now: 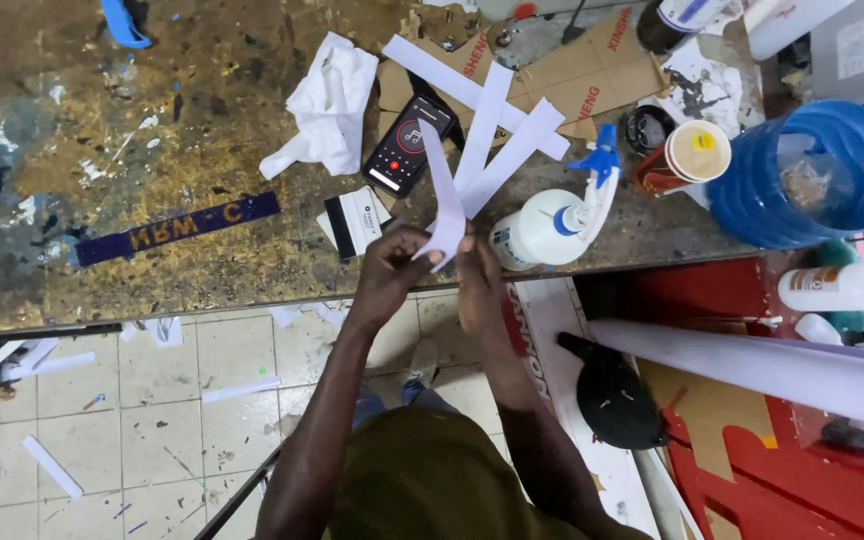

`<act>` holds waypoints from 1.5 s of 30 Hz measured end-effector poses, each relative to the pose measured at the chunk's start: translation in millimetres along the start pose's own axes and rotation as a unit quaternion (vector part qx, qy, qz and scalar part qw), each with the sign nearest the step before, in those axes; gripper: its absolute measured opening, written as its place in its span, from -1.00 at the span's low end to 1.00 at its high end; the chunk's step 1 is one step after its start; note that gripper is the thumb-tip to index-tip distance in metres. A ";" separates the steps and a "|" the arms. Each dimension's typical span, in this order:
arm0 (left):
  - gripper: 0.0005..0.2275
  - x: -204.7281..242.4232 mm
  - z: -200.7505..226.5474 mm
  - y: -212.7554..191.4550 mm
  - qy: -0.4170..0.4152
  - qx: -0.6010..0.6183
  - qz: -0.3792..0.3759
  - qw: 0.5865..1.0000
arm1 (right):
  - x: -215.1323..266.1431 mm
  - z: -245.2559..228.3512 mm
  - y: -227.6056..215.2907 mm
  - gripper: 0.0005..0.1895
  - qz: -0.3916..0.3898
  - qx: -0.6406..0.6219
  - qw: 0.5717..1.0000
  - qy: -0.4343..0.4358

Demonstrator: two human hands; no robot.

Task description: The person handles a white paper strip and a blue sticker on a cluttered workbench. They wipe the sticker with a white cloth, then pick up a spray bottle and apply liquid to the paper strip before placing it on the sticker.

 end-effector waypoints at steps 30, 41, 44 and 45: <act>-0.72 208.0 116.1 -206.4 0.116 -0.008 0.090 0.989 | 116.4 -75.9 225.1 -0.75 -0.398 -0.013 0.916 -0.048; -0.67 229.9 126.8 -187.6 0.102 0.016 0.018 0.995 | 129.2 -84.6 226.5 -0.77 -0.447 -0.036 0.894 -0.017; -0.64 228.5 139.1 -175.4 0.112 0.016 0.032 0.993 | 111.7 -72.8 209.6 -0.77 -0.471 -0.037 0.881 -0.027; -0.64 232.3 138.2 -167.8 0.117 0.013 0.034 0.992 | 112.3 -76.8 202.1 -0.77 -0.473 -0.040 0.879 -0.032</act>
Point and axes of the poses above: each hand's wrist, its own x-axis away from the middle knuckle, its own y-axis out of the palm, z = x × y, the point moved 6 cm from there along -x, towards the middle knuckle, and after that the axes turned 8 degrees about -y, right-handed, at the moved point
